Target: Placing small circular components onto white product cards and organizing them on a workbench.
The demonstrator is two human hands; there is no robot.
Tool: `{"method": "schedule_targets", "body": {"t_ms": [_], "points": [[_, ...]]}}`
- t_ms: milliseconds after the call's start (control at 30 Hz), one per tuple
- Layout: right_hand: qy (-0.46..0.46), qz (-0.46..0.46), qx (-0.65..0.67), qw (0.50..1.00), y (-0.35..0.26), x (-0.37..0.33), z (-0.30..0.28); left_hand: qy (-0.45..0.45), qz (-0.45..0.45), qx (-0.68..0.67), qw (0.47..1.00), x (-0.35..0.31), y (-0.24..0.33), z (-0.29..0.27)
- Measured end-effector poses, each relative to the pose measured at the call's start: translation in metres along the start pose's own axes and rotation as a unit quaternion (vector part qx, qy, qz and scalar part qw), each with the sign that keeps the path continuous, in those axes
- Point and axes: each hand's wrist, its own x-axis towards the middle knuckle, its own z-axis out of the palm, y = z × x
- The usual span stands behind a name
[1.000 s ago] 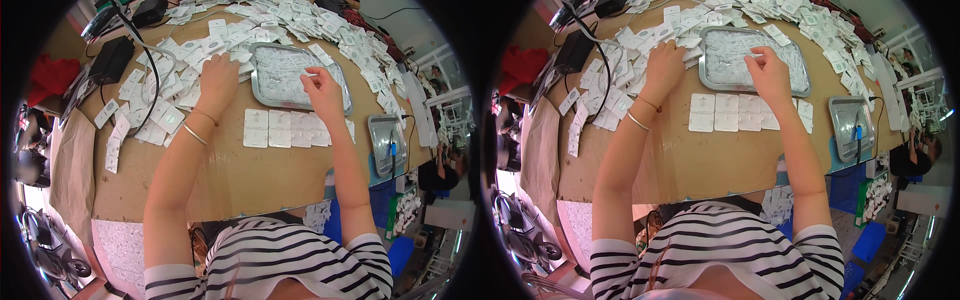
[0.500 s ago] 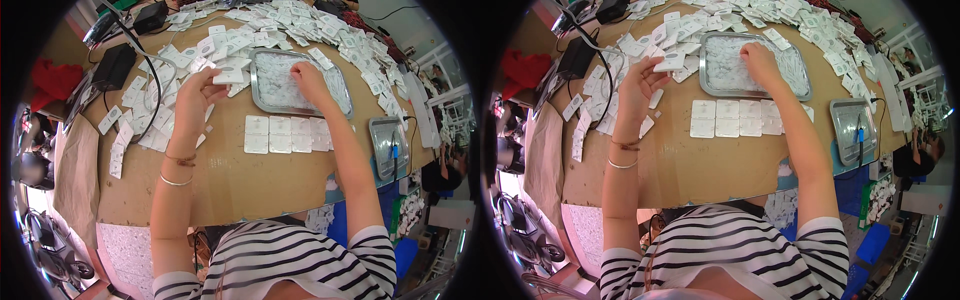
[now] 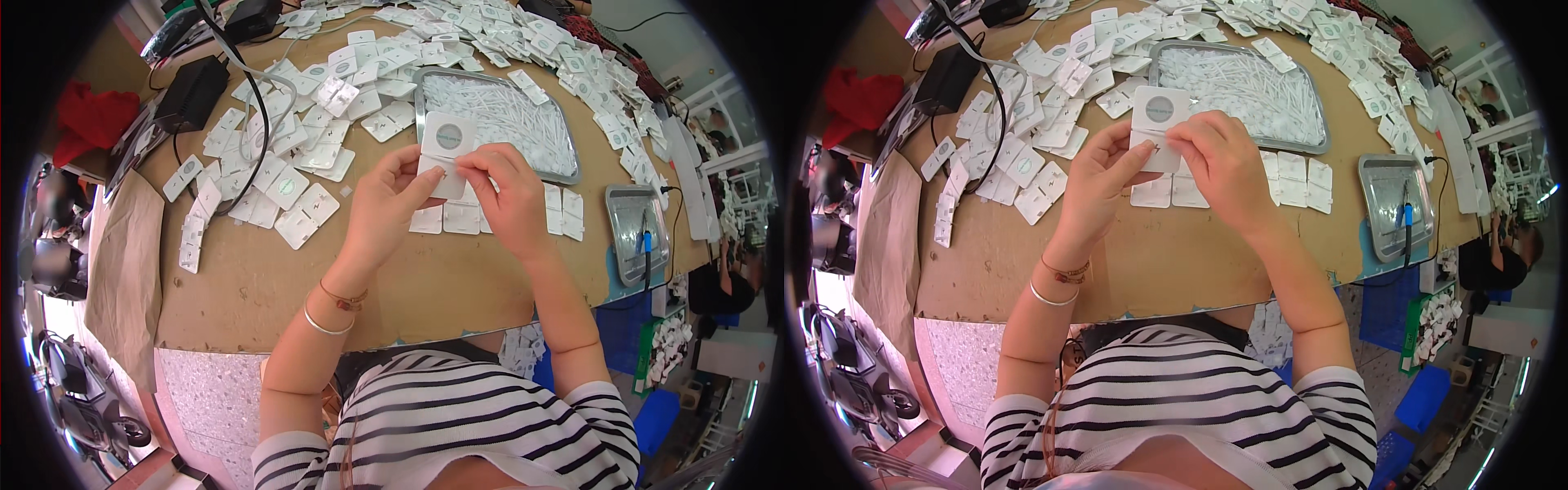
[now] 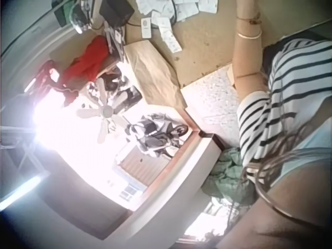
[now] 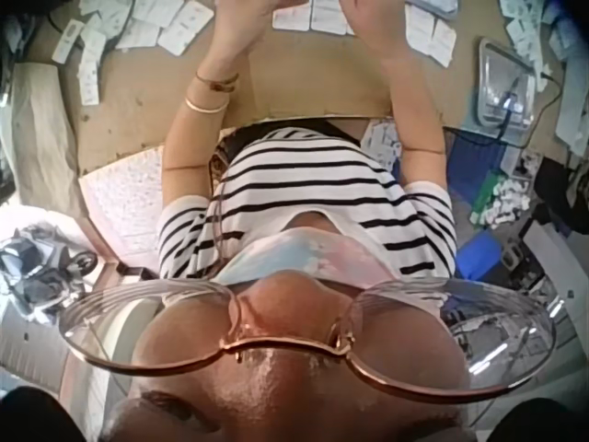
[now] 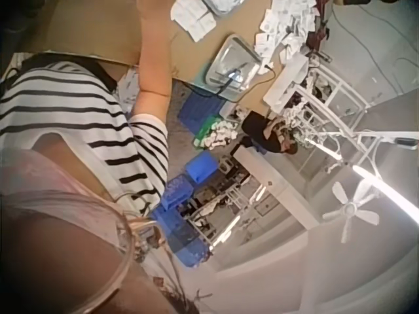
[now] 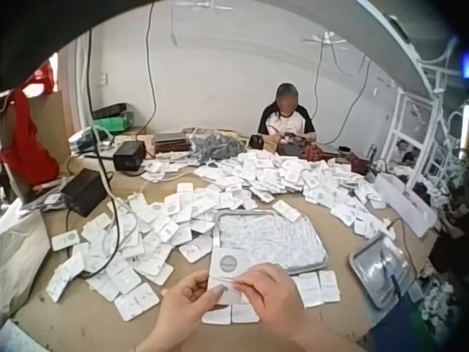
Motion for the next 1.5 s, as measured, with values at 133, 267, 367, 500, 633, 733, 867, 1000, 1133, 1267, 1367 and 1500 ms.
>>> {"method": "schedule_targets", "body": {"t_ms": [133, 267, 367, 500, 633, 733, 867, 1000, 1133, 1267, 1367, 1500], "points": [[0.007, -0.009, -0.009, 1.0, 0.002, -0.003, 0.003, 0.014, -0.012, 0.011, 1.0, -0.002, 0.002, 0.002], [0.026, 0.286, 0.253, 0.924, -0.009, 0.0, 0.006, 0.034, -0.024, -0.021, 0.999, -0.001, -0.004, -0.003], [-0.074, 0.374, 0.383, 0.841, -0.005, 0.002, 0.005, 0.042, -0.027, 0.008, 0.999, -0.003, 0.0, -0.004], [-0.069, 0.312, 0.393, 0.862, 0.007, -0.014, 0.013, 0.057, 0.01, 0.136, 0.989, -0.002, -0.002, -0.005], [-0.068, 0.275, 0.345, 0.895, 0.003, -0.011, 0.012, 0.05, 0.045, 0.106, 0.992, 0.0, -0.006, -0.009], [-0.069, 0.273, 0.362, 0.889, 0.001, -0.01, 0.015, 0.047, 0.044, 0.134, 0.989, -0.001, -0.004, -0.012], [-0.047, 0.299, 0.452, 0.839, -0.001, -0.015, 0.015, 0.041, 0.039, 0.08, 0.995, -0.004, 0.0, -0.007], [-0.043, 0.303, 0.508, 0.805, -0.004, -0.019, 0.017, 0.008, 0.027, 0.091, 0.995, -0.008, -0.006, -0.01], [0.031, 0.314, 0.541, 0.78, -0.002, -0.027, 0.028, 0.029, 0.081, 0.136, 0.987, -0.01, -0.01, -0.003], [0.023, 0.312, 0.532, 0.787, -0.001, -0.025, 0.021, 0.008, 0.046, 0.158, 0.986, -0.007, -0.002, -0.007], [0.03, 0.066, 0.232, 0.97, 0.003, -0.022, 0.018, 0.008, -0.035, 0.042, 0.998, 0.0, 0.0, -0.016], [-0.02, -0.061, 0.044, 0.997, 0.006, -0.013, 0.011, -0.071, -0.151, -0.193, 0.967, 0.002, 0.012, -0.028]]}}
